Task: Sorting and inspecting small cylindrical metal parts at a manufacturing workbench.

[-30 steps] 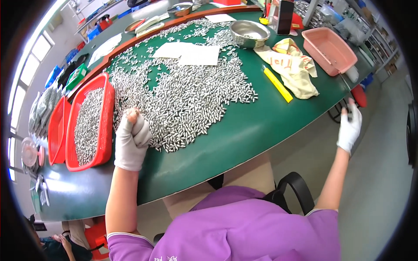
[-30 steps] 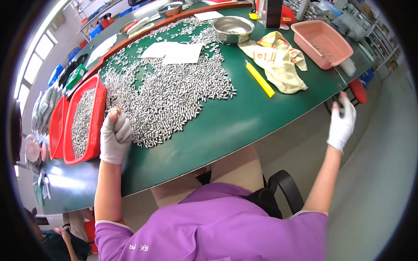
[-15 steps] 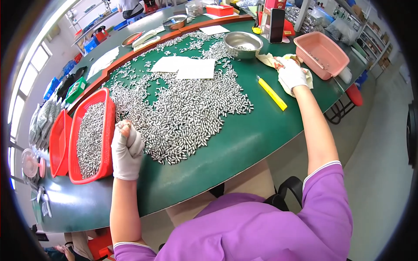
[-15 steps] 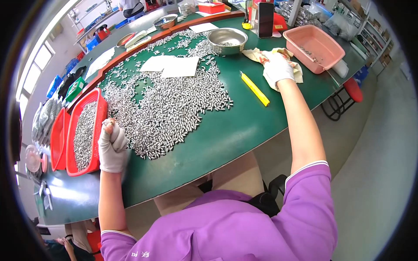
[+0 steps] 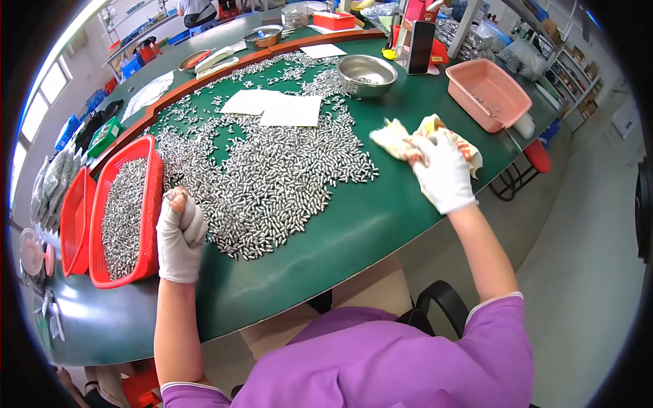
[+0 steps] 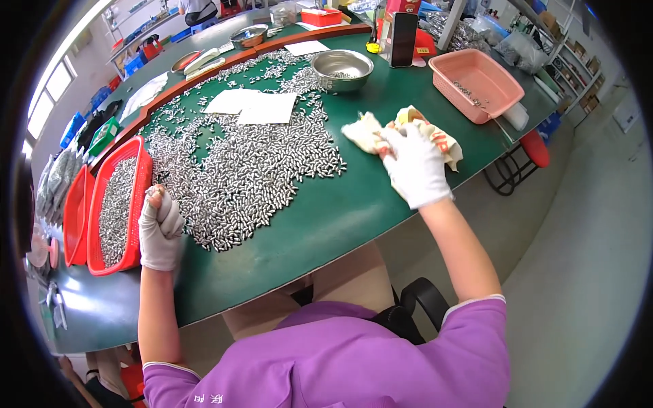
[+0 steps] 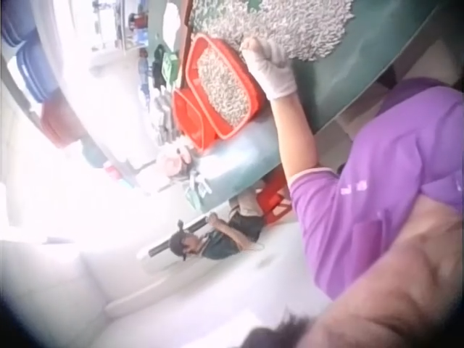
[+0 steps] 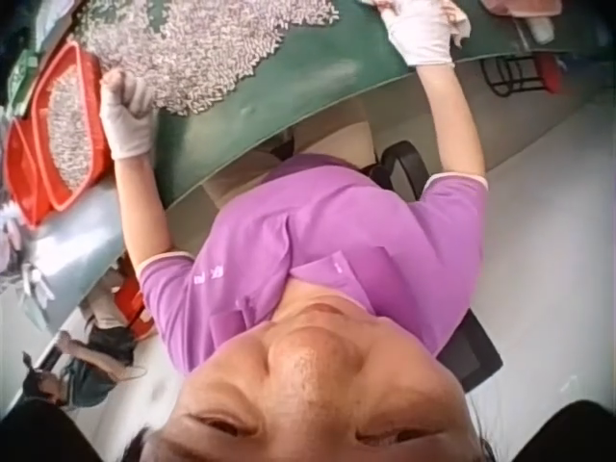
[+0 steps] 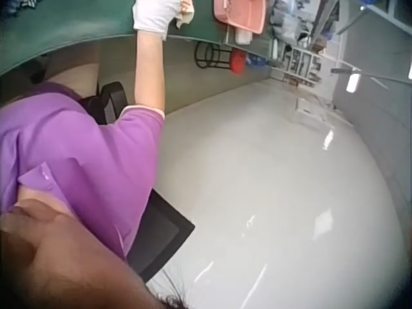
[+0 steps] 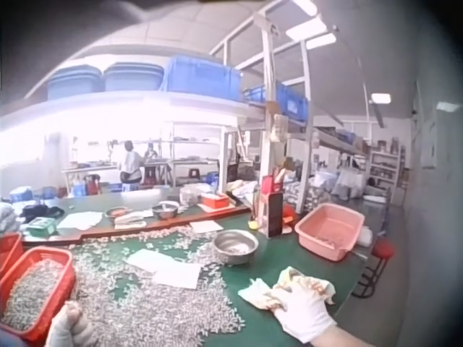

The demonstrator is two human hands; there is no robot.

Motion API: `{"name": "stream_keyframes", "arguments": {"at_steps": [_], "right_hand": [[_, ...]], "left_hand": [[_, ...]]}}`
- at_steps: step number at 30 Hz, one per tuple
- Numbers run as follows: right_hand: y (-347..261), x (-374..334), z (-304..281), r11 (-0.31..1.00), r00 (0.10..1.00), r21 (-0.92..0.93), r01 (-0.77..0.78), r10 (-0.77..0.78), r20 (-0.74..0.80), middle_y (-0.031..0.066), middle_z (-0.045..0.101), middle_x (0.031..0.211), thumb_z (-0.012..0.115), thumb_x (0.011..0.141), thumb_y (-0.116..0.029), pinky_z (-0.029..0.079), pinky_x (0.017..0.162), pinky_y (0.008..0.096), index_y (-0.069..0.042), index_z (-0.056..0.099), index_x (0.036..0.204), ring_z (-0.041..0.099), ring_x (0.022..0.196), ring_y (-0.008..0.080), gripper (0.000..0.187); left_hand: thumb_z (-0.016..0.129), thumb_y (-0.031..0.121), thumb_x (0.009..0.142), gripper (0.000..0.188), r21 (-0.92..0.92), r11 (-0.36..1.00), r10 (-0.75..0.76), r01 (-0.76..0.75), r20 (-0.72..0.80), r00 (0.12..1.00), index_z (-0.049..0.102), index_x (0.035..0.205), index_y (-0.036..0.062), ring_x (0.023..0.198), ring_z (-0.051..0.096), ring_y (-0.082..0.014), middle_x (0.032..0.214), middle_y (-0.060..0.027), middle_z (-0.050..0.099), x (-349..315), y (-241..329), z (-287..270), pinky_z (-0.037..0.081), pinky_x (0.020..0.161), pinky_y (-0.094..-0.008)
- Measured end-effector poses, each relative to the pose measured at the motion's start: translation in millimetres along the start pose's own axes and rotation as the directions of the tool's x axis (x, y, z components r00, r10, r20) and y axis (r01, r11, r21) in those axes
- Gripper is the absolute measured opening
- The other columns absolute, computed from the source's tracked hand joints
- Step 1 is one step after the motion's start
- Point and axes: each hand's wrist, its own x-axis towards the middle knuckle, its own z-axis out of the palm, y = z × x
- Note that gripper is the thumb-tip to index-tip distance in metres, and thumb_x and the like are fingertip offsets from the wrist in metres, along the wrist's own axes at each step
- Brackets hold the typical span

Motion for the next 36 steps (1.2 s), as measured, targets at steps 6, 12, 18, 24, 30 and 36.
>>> {"name": "stream_keyframes", "arguments": {"at_steps": [6, 12, 18, 24, 30, 36], "right_hand": [[54, 60, 37, 0.989, 0.996, -0.117, -0.086, 0.084, -0.028, 0.0167, 0.059, 0.106, 0.06, 0.087, -0.026, 0.044, 0.09, 0.0414, -0.01, 0.06, 0.118, 0.056, 0.1, 0.0335, 0.035], [100, 73, 26, 0.901, 0.719, 0.425, 0.083, 0.241, -0.652, 0.0112, 0.065, 0.093, 0.066, 0.085, -0.012, 0.049, 0.082, 0.0356, -0.004, 0.065, 0.103, 0.063, 0.089, 0.0249, 0.02], [-31, -1, -97, 0.974, 0.569, 0.136, 0.181, 0.009, -0.822, 0.0169, 0.058, 0.099, 0.073, 0.079, -0.006, 0.049, 0.079, 0.0415, 0.005, 0.06, 0.103, 0.058, 0.093, 0.0282, 0.029], [-157, -90, -82, 0.695, 0.8, 0.407, 0.593, -0.565, -0.201, 0.0076, 0.063, 0.081, 0.067, 0.069, -0.017, 0.052, 0.06, 0.032, -0.023, 0.07, 0.096, 0.062, 0.069, 0.0219, 0.028], [-198, -79, -48, 0.689, 0.8, 0.567, 0.451, -0.594, 0.084, 0.0047, 0.054, 0.074, 0.065, 0.075, -0.019, 0.047, 0.049, 0.0325, -0.019, 0.065, 0.109, 0.058, 0.063, 0.0197, 0.034], [-183, -61, -51, 0.846, 0.854, 0.493, 0.202, -0.398, 0.334, 0.0102, 0.057, 0.077, 0.06, 0.08, -0.021, 0.05, 0.055, 0.0408, -0.015, 0.061, 0.109, 0.061, 0.066, 0.0283, 0.03]], "left_hand": [[0.058, 0.021, 0.094, 0.009, -0.014, 1.0, 0.018, -0.017, 0.045, 0.999, 0.056, 0.095, 0.0117, 0.042, 0.021, -0.0028, 0.057, 0.0084, 0.028, 2, -2, -5, 0.016, 0.039, -0.0212], [0.058, 0.021, 0.094, 0.01, -0.004, 0.999, 0.037, -0.037, 0.029, 0.999, 0.055, 0.092, 0.0114, 0.042, 0.021, -0.003, 0.057, 0.0084, 0.028, 6, 0, -1, 0.016, 0.039, -0.0214], [0.059, 0.021, 0.094, 0.013, -0.033, 0.999, 0.029, -0.026, 0.086, 0.996, 0.056, 0.094, 0.0075, 0.044, 0.023, -0.0026, 0.057, 0.0077, 0.028, 0, 4, -11, 0.018, 0.04, -0.0199], [0.06, 0.022, 0.093, 0.014, -0.019, 0.999, 0.049, -0.047, 0.1, 0.994, 0.059, 0.095, 0.0082, 0.044, 0.022, -0.003, 0.057, 0.0076, 0.027, 5, 5, -9, 0.018, 0.04, -0.0208], [0.059, 0.022, 0.094, 0.012, 0.018, 1.0, 0.023, -0.024, 0.046, 0.999, 0.054, 0.091, 0.0113, 0.043, 0.022, -0.003, 0.057, 0.0082, 0.028, 5, 2, -7, 0.018, 0.04, -0.0211], [0.058, 0.02, 0.094, 0.01, -0.036, 0.999, 0.002, -0.001, 0.037, 0.999, 0.055, 0.09, 0.0108, 0.043, 0.021, -0.003, 0.056, 0.0084, 0.025, 6, 6, -9, 0.017, 0.04, -0.0214]]}}
